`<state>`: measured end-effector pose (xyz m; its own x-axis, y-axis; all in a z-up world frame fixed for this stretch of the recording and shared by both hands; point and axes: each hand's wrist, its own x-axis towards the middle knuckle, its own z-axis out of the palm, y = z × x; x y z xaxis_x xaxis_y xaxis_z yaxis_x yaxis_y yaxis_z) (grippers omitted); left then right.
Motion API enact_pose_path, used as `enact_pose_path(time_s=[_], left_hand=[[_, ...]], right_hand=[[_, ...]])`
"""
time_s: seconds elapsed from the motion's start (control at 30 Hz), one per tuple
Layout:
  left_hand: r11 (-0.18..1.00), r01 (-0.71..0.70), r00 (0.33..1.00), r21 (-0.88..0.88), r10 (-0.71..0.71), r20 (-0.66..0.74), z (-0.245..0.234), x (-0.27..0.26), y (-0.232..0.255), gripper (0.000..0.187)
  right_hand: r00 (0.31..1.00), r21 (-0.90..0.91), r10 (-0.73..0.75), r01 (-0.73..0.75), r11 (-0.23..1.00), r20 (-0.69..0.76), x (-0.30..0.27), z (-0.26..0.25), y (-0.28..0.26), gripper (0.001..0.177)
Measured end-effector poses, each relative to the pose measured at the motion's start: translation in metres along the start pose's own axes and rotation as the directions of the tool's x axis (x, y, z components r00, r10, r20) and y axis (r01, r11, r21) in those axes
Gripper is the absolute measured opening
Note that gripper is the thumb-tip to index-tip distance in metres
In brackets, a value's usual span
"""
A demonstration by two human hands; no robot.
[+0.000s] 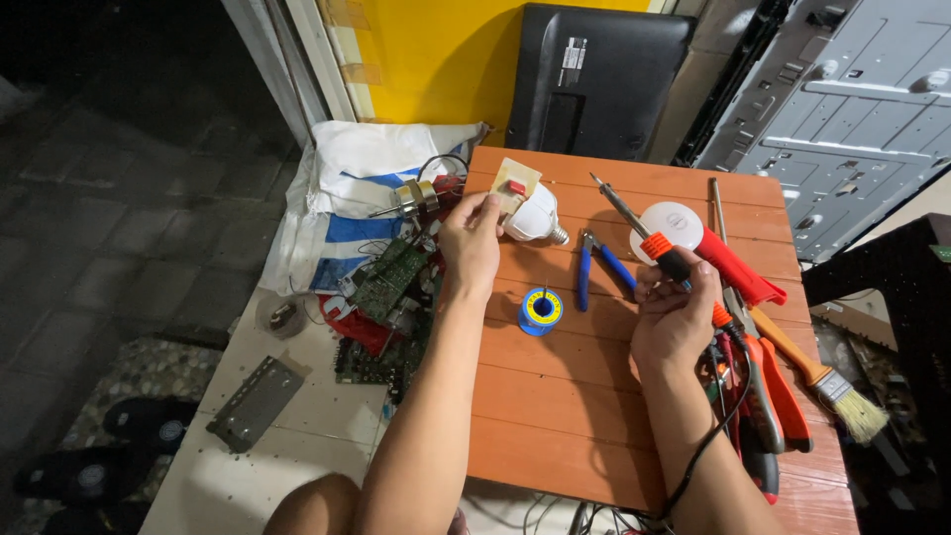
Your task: The person uses pliers to hold a small white electrical component while applying solder with a soldering iron. They repeatedly heat the component's terminals and feed solder wire to create connections.
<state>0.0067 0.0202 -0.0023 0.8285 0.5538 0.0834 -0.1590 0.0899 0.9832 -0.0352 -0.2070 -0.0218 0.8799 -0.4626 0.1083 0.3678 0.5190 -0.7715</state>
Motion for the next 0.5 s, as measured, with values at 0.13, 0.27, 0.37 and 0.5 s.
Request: enact_pose_path(time_s=[0.13,0.27,0.37,0.5], left_hand=[[1.000,-0.009,1.000,-0.012,0.009,0.008,-0.0008,-0.0008,0.0027,0.020],[0.997,0.046,0.999,-0.066,-0.044,0.026,-0.0001,-0.0050,0.0086,0.024],[0.994,0.055,0.998,-0.090,-0.053,0.028,0.0017,-0.0033,0.0037,0.024],[0.993,0.046,0.998,-0.109,-0.042,0.041,0.0032,-0.0023,0.0027,0.020]], right_hand=[[1.000,0.008,-0.004,0.004,1.000,0.009,0.0009,-0.0016,0.0008,0.038],[1.000,0.017,0.001,-0.001,1.000,0.013,0.0008,-0.0017,-0.0006,0.039],[1.000,0.018,-0.001,0.001,1.000,0.016,-0.0004,0.0002,-0.0017,0.039],[1.000,0.012,-0.010,0.010,1.000,0.016,-0.0017,0.0009,-0.0012,0.040]])
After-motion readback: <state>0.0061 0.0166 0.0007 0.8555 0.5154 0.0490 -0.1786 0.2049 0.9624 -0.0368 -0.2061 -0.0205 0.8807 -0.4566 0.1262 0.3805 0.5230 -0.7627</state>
